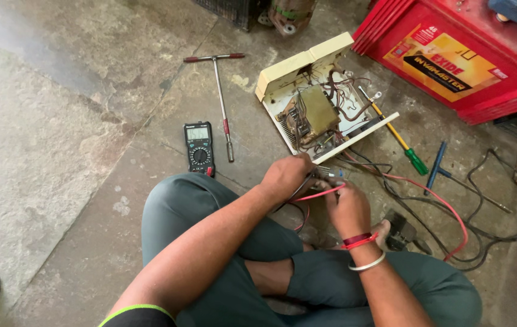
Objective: The person tests components on a circuit board within an open inverter casing using a digital multimeter. They touch different points on the board with the probes and observe the readings on the multimeter screen.
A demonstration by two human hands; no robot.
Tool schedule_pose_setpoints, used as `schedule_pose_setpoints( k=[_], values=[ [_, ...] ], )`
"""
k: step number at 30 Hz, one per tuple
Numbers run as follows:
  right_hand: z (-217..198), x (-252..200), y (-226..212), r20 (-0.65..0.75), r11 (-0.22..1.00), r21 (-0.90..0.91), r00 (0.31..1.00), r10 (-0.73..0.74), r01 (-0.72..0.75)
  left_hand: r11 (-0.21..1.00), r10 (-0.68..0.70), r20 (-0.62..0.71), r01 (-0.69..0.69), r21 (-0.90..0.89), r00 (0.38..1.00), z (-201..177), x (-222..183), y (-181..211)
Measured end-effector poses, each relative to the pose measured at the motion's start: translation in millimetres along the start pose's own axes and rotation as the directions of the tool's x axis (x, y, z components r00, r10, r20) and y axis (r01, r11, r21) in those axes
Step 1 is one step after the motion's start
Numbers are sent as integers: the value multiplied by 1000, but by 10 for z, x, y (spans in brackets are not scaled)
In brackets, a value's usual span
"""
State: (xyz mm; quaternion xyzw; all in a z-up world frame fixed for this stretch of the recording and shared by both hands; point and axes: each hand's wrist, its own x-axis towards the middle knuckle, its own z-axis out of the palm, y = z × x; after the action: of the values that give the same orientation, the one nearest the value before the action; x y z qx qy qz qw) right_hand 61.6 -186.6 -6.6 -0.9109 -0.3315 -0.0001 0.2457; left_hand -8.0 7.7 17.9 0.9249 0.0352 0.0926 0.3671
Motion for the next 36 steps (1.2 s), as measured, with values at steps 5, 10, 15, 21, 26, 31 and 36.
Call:
schedule_pose_setpoints(
  k=[5,10,15,21,26,31,36],
  values=[
    [-297,48,-94,-116,972,97,972,-203,214,941,33,-52,-49,-336,998,-171,-56,207],
    [-393,-23,-257,-62,976,101,980,-187,193,881,267,-136,-299,-366,954,-170,-193,285],
    [-525,-38,-364,-68,974,60,974,-215,219,896,-15,-108,-34,-443,994,-129,-222,444],
    [-828,5,-298,345,879,466,935,-78,-99,878,238,-22,-225,-422,971,-230,-182,401],
    [-1010,17,-184,409,933,359,903,-134,-24,880,312,225,-192,-434,923,-428,-230,520],
    [-1041,27,-213,191,948,318,978,-79,14,895,264,172,-175,-410,949,-483,-147,642],
    [-1130,64,-203,-24,975,218,998,50,-44,908,18,244,86,-411,970,-542,-101,632]
  ],
)
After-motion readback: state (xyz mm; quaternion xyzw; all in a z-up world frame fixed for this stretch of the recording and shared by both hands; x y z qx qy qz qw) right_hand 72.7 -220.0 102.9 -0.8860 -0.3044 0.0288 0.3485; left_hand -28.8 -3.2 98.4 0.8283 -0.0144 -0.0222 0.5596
